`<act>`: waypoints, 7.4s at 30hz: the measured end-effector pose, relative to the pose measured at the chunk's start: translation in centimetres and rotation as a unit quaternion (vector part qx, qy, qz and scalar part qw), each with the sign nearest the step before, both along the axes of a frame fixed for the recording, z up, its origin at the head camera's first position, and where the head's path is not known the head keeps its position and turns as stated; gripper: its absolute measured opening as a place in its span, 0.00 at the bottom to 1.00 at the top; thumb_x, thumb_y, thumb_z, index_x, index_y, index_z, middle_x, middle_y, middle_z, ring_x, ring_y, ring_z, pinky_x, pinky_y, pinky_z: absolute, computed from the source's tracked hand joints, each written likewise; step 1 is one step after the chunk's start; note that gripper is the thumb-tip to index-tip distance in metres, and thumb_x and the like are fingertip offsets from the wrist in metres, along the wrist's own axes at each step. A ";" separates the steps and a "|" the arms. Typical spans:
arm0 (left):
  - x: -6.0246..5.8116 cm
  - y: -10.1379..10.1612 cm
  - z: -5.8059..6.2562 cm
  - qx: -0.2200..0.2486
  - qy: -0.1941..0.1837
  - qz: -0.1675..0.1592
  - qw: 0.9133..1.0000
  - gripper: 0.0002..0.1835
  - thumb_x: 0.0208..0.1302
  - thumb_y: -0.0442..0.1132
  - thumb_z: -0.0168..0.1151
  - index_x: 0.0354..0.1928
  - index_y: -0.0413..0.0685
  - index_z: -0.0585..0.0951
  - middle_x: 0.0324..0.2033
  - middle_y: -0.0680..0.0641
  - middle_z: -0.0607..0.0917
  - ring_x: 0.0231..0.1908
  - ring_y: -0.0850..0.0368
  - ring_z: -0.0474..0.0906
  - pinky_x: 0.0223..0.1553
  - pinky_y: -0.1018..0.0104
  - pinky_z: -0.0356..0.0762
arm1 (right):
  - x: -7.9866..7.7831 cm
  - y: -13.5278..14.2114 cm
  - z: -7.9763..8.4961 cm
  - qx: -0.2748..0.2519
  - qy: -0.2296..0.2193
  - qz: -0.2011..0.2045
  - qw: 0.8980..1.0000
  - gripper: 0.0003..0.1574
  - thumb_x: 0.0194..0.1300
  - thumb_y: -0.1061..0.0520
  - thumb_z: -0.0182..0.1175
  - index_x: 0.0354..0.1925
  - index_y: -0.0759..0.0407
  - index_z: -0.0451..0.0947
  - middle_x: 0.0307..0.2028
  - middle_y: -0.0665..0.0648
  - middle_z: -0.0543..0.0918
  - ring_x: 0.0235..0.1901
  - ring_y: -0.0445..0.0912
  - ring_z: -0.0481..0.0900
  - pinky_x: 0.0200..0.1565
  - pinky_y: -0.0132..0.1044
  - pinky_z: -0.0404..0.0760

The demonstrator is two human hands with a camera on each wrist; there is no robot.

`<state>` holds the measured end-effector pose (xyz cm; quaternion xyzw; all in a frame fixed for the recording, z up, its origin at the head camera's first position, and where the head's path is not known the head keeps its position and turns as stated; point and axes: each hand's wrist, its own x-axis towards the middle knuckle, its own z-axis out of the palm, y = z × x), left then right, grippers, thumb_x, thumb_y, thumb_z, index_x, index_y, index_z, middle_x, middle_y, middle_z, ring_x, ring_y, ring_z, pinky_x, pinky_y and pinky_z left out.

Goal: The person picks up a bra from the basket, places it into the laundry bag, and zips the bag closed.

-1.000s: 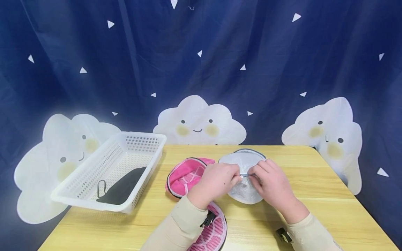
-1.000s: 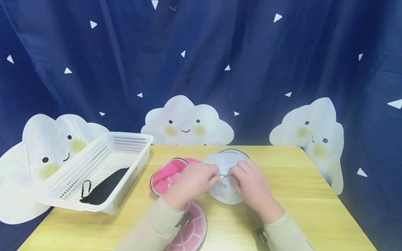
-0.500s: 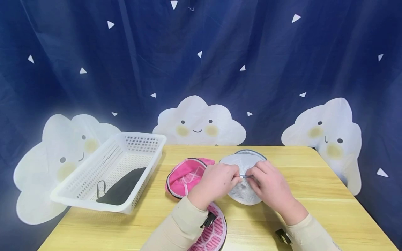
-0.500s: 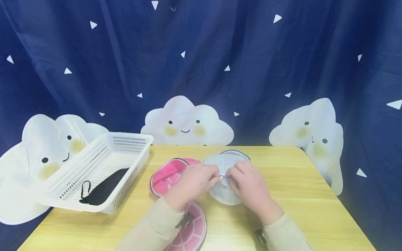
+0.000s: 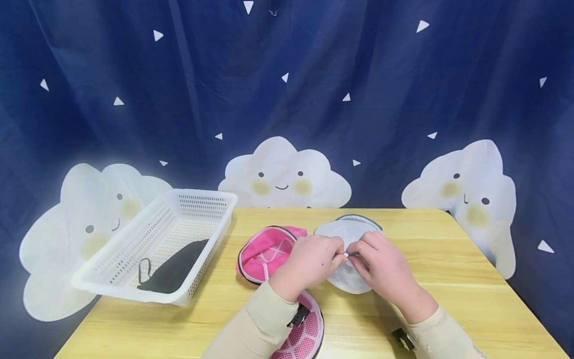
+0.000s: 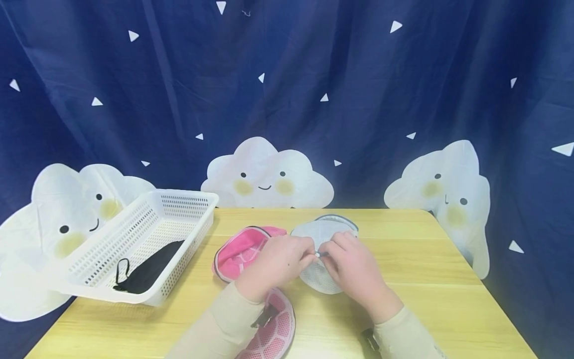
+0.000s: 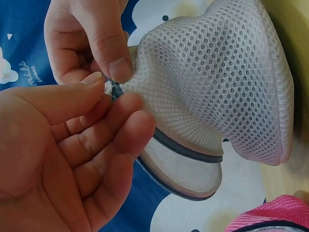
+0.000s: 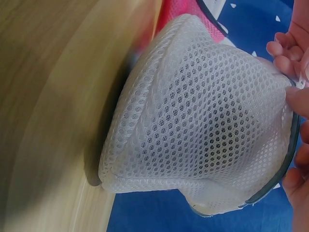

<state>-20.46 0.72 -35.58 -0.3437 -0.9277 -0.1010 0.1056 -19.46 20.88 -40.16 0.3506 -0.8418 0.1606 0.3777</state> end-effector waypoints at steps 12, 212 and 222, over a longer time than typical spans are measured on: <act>-0.1 -0.1 -0.1 0.007 0.001 -0.006 1.000 0.11 0.69 0.52 0.65 0.30 0.60 0.76 0.18 0.64 0.71 0.22 0.66 0.69 0.24 0.65 0.67 | -0.1 -0.1 0.0 -0.008 0.013 0.022 1.000 0.08 0.72 0.54 0.61 0.34 0.54 0.78 0.33 0.47 0.76 0.34 0.46 0.74 0.39 0.38 0.73; 0.1 -0.5 0.1 -0.010 -0.006 -0.035 0.999 0.14 0.72 0.51 0.62 0.29 0.59 0.73 0.18 0.62 0.71 0.21 0.65 0.70 0.23 0.67 0.67 | -0.2 -0.7 0.0 -0.023 0.054 0.062 0.996 0.19 0.76 0.46 0.54 0.32 0.54 0.80 0.33 0.47 0.79 0.34 0.47 0.73 0.41 0.37 0.67; -0.3 -0.9 0.2 0.011 -0.028 -0.036 0.999 0.13 0.72 0.51 0.62 0.30 0.60 0.74 0.19 0.63 0.72 0.23 0.65 0.70 0.24 0.68 0.67 | 0.0 -0.7 0.4 -0.034 0.057 0.065 0.996 0.19 0.76 0.45 0.55 0.32 0.54 0.79 0.33 0.47 0.79 0.34 0.47 0.73 0.41 0.39 0.68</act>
